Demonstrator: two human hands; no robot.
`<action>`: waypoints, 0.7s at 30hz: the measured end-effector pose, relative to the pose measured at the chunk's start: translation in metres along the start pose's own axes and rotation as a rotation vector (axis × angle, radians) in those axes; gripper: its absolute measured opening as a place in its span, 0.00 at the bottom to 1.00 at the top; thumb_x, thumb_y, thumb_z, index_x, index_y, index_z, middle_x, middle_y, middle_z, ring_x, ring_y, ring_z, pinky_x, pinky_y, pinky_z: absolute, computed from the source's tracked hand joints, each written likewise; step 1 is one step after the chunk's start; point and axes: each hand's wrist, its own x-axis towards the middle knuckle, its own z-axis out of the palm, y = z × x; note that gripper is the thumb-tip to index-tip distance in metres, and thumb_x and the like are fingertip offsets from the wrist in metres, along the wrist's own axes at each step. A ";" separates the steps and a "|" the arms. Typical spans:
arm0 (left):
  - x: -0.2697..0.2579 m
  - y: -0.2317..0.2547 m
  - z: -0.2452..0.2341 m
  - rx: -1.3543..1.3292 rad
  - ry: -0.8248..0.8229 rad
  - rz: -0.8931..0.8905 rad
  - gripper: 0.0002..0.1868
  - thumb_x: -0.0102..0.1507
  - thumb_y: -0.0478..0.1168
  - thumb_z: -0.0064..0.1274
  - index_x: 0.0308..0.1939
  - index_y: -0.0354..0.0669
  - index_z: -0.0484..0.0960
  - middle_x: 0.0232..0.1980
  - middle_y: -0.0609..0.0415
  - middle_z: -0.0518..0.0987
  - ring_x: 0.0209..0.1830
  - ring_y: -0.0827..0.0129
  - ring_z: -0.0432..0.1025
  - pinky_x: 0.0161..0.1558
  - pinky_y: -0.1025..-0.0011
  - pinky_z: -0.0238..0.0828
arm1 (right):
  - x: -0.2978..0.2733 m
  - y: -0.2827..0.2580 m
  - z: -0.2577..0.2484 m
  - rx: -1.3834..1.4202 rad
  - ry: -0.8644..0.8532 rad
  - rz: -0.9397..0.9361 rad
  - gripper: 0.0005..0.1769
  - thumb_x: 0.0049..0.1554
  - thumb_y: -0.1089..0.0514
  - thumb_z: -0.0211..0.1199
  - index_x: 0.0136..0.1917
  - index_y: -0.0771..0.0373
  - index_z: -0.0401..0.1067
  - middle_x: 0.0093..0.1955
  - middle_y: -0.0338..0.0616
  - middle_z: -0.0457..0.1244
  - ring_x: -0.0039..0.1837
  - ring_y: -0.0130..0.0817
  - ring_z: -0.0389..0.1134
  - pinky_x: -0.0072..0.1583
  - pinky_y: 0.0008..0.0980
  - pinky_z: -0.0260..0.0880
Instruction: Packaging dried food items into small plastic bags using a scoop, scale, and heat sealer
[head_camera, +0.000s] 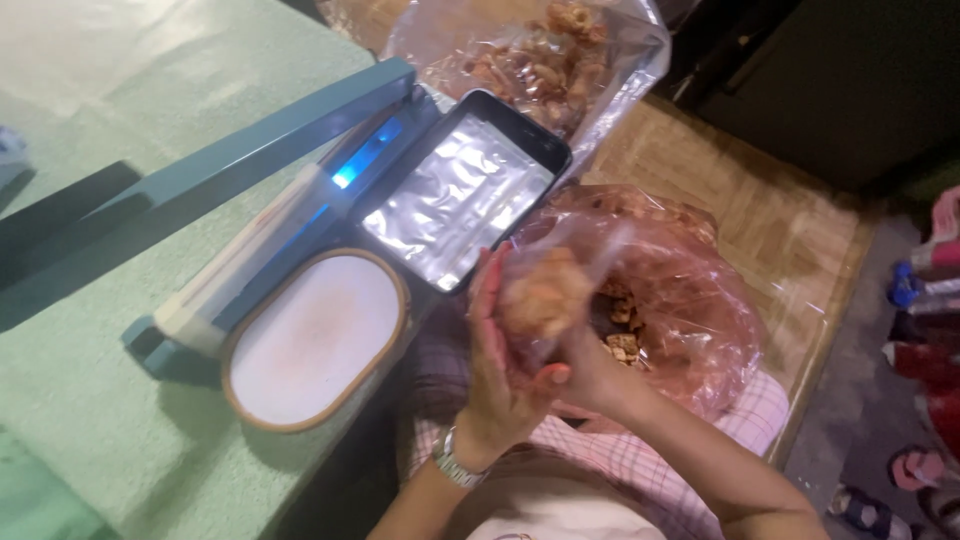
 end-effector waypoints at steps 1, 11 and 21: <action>0.001 0.005 -0.009 0.159 0.011 0.028 0.44 0.68 0.66 0.38 0.74 0.42 0.41 0.77 0.43 0.47 0.79 0.53 0.47 0.81 0.53 0.42 | 0.019 -0.015 0.002 0.056 -0.079 -0.203 0.45 0.52 0.58 0.60 0.69 0.53 0.30 0.70 0.61 0.47 0.59 0.47 0.64 0.59 0.39 0.73; 0.002 0.053 -0.110 0.653 0.276 0.005 0.35 0.69 0.47 0.37 0.72 0.36 0.41 0.73 0.37 0.50 0.74 0.47 0.55 0.73 0.54 0.56 | 0.134 -0.093 0.056 0.575 -0.481 -0.297 0.46 0.61 0.35 0.43 0.78 0.60 0.27 0.80 0.58 0.39 0.81 0.58 0.43 0.78 0.57 0.49; -0.011 0.011 -0.140 0.496 0.475 -0.123 0.40 0.69 0.64 0.23 0.74 0.35 0.45 0.76 0.38 0.48 0.76 0.53 0.44 0.74 0.58 0.32 | 0.144 -0.095 0.136 0.823 -0.245 0.285 0.39 0.62 0.31 0.29 0.68 0.57 0.64 0.33 0.40 0.60 0.41 0.33 0.67 0.47 0.31 0.69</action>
